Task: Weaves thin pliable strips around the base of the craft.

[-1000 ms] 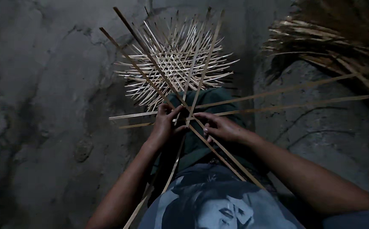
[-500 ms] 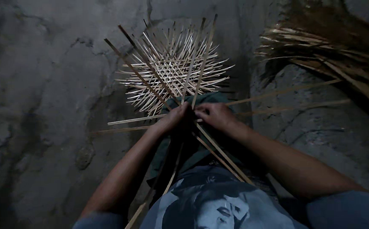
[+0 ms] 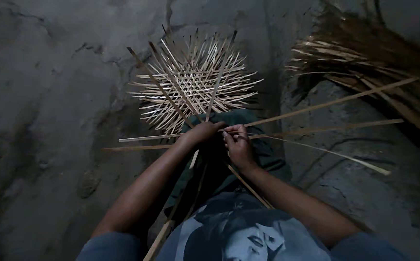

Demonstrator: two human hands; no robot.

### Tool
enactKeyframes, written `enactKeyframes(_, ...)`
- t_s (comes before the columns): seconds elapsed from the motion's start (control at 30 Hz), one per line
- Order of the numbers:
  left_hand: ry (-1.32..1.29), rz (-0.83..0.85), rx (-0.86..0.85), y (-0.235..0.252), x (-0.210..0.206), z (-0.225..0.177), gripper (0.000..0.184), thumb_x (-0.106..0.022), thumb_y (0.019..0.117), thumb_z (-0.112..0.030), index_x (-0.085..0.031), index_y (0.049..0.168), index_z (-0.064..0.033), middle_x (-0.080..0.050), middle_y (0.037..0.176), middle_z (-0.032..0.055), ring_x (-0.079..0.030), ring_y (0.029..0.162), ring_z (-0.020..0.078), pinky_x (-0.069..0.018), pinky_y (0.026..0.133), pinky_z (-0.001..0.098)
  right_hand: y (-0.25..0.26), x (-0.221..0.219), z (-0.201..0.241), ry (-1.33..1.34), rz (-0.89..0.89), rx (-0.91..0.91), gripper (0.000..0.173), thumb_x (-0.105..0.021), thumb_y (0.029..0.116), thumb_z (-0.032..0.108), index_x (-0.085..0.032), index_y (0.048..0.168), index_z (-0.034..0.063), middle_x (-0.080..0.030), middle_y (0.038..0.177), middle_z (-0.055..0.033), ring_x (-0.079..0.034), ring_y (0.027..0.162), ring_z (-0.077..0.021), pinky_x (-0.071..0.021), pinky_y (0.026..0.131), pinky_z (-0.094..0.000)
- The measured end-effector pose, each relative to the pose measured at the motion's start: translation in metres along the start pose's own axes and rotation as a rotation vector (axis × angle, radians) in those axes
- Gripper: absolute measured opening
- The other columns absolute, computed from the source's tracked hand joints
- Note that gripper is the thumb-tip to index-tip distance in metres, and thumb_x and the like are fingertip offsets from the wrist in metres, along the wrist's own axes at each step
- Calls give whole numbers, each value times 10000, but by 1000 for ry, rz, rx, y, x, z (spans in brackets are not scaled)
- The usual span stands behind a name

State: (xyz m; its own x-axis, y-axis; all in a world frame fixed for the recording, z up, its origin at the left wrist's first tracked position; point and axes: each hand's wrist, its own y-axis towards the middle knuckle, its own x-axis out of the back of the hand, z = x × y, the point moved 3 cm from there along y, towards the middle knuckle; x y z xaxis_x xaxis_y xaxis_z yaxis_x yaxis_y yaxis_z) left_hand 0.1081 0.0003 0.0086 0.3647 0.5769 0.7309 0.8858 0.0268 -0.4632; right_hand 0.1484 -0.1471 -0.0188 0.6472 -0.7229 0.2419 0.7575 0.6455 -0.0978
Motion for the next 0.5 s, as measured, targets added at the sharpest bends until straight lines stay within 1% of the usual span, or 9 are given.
enactKeyframes(0.1, -2, 35, 22, 3, 2, -2, 474, -585, 1035, -140, -451, 1484, -206, -691, 1047, 210, -686, 968, 410, -530, 853, 629, 0, 0, -2, 56, -9, -36, 216, -583, 1048, 160, -559, 1238, 61, -700, 1005, -79, -694, 793, -133, -606, 736, -332)
enactKeyframes(0.2, -91, -16, 48, -2, -2, 6, 533, -596, 1032, -186, -354, 1506, -153, -680, 1036, 183, -695, 930, 355, -558, 813, 587, 1, 0, -1, 145, -3, -89, 236, -594, 1041, 139, -567, 1253, 38, -695, 1073, -107, -721, 859, -160, -630, 787, -353)
enactKeyframes(0.23, -171, -52, 43, -7, -4, 10, 492, -566, 1046, -214, -358, 1486, -147, -681, 1017, 161, -696, 890, 314, -572, 774, 551, 2, -1, 0, 190, 0, -126, 252, -593, 1041, 127, -558, 1269, 24, -681, 1104, -127, -725, 888, -180, -636, 805, -364)
enactKeyframes(0.27, -281, -81, 39, -12, -6, 14, 394, -467, 1090, -266, -397, 1459, -148, -673, 1008, 142, -681, 870, 274, -568, 758, 512, 4, -1, 1, 238, 4, -174, 272, -589, 1043, 115, -538, 1290, 14, -671, 1132, -146, -729, 908, -197, -636, 812, -371)
enactKeyframes(0.3, -394, -101, 54, -17, -9, 16, 383, -326, 1122, -377, -456, 1405, -154, -654, 980, 113, -649, 838, 228, -550, 736, 462, 8, 0, 3, 289, 16, -230, 310, -582, 1047, 107, -513, 1329, -1, -657, 1176, -169, -730, 932, -219, -636, 821, -384)
enactKeyframes(0.33, -439, -110, 55, -21, -8, 13, 394, -297, 1125, -393, -483, 1367, -145, -636, 947, 102, -626, 807, 210, -535, 712, 438, 13, 1, 4, 330, 36, -289, 341, -571, 1056, 118, -488, 1361, -10, -653, 1192, -186, -726, 944, -235, -630, 826, -398)
enactKeyframes(0.4, -323, -97, -19, -21, -6, 10, 332, -480, 1086, -191, -427, 1400, -100, -653, 971, 124, -661, 841, 235, -566, 755, 462, 25, 5, 8, 348, 112, -400, 355, -522, 1080, 155, -468, 1397, 7, -662, 1174, -178, -719, 945, -230, -617, 824, -392)
enactKeyframes(0.43, -269, -95, -42, -18, -7, 11, 397, -558, 1046, -148, -411, 1410, -88, -658, 974, 129, -671, 847, 246, -573, 762, 476, 30, 7, 8, 351, 167, -448, 364, -505, 1085, 166, -473, 1416, 17, -676, 1171, -168, -721, 960, -226, -613, 835, -384)
enactKeyframes(0.5, -224, -90, -49, -15, -10, 11, 424, -599, 1022, -140, -423, 1406, -100, -659, 988, 134, -673, 861, 266, -569, 772, 502, 38, 11, 8, 351, 278, -496, 353, -491, 1070, 134, -516, 1403, 20, -688, 1110, -122, -697, 933, -180, -584, 825, -338)
